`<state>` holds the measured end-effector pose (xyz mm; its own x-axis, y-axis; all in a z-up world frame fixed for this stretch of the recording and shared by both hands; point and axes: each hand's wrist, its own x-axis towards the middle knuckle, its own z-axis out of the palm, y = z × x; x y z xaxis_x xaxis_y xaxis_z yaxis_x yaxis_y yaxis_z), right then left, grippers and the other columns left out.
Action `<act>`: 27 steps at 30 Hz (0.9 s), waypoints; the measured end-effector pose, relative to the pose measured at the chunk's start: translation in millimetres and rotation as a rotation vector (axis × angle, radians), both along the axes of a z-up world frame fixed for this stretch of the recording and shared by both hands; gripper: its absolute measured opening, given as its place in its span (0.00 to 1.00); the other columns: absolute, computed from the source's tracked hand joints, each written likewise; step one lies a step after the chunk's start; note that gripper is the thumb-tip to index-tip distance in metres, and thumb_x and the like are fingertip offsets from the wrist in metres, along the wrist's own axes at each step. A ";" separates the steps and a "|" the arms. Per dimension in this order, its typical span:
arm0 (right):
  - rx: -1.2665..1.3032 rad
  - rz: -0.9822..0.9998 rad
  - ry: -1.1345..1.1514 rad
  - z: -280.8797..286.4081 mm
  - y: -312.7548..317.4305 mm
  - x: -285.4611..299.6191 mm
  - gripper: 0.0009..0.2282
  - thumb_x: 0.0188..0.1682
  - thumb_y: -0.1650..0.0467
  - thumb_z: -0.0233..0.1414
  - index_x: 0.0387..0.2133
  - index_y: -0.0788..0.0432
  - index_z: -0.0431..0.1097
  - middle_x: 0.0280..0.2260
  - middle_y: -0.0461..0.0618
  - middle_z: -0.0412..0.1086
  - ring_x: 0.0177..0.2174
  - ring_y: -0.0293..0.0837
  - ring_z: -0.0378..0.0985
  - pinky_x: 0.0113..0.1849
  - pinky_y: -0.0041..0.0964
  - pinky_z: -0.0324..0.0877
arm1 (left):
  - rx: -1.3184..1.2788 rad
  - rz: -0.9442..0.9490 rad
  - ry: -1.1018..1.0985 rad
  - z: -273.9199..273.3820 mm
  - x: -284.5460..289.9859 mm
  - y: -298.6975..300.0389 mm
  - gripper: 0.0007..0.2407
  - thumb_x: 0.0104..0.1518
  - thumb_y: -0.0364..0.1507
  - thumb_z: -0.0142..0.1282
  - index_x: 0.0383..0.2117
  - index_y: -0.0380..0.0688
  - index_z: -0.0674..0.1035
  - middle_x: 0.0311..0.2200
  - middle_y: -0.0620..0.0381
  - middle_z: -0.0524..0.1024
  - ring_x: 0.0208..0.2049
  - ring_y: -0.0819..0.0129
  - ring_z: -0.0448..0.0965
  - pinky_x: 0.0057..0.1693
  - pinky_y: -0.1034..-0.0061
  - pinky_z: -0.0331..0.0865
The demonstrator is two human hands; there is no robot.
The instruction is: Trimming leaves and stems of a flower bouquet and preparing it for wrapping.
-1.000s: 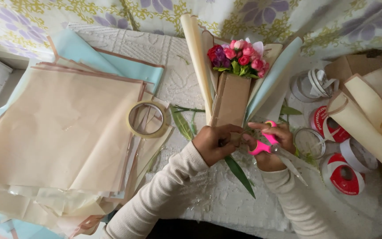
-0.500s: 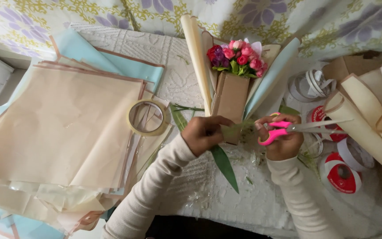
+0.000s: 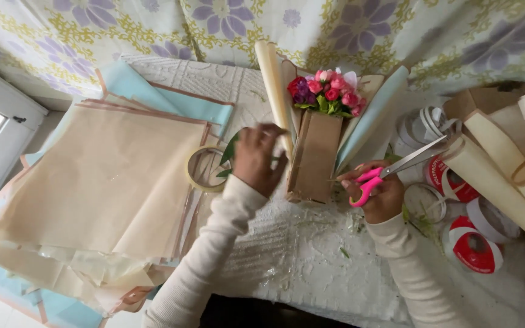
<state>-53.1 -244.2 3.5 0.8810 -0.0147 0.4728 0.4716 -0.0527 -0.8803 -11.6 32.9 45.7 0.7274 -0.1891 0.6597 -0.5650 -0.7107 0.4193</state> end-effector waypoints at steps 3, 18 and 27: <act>0.012 -0.023 0.003 -3.0 -1.6 1.1 0.17 0.42 0.80 0.65 0.35 0.62 0.61 0.28 0.60 0.77 0.31 0.43 0.81 0.36 0.35 0.73 | -0.025 -0.333 0.210 -8.6 -24.1 -48.0 0.13 0.51 0.34 0.62 0.42 0.53 0.80 0.37 0.61 0.74 0.41 0.57 0.72 0.44 0.65 0.64; 0.086 -0.089 0.046 -5.4 27.5 -4.2 0.18 0.41 0.81 0.66 0.37 0.64 0.62 0.27 0.61 0.76 0.31 0.46 0.82 0.39 0.38 0.75 | -0.461 -0.330 0.307 -62.1 -4.1 -65.3 0.04 0.51 0.26 0.65 0.30 0.55 0.84 0.26 0.62 0.80 0.35 0.62 0.78 0.45 0.73 0.69; -0.456 -0.078 0.128 27.6 25.4 -26.6 0.27 0.26 0.64 0.74 0.40 0.56 0.73 0.16 0.45 0.64 0.14 0.33 0.54 0.17 0.24 0.56 | -0.825 -0.375 0.491 -3.6 -13.9 -31.4 0.02 0.53 0.28 0.67 0.31 0.52 0.86 0.22 0.66 0.79 0.30 0.77 0.75 0.44 0.81 0.64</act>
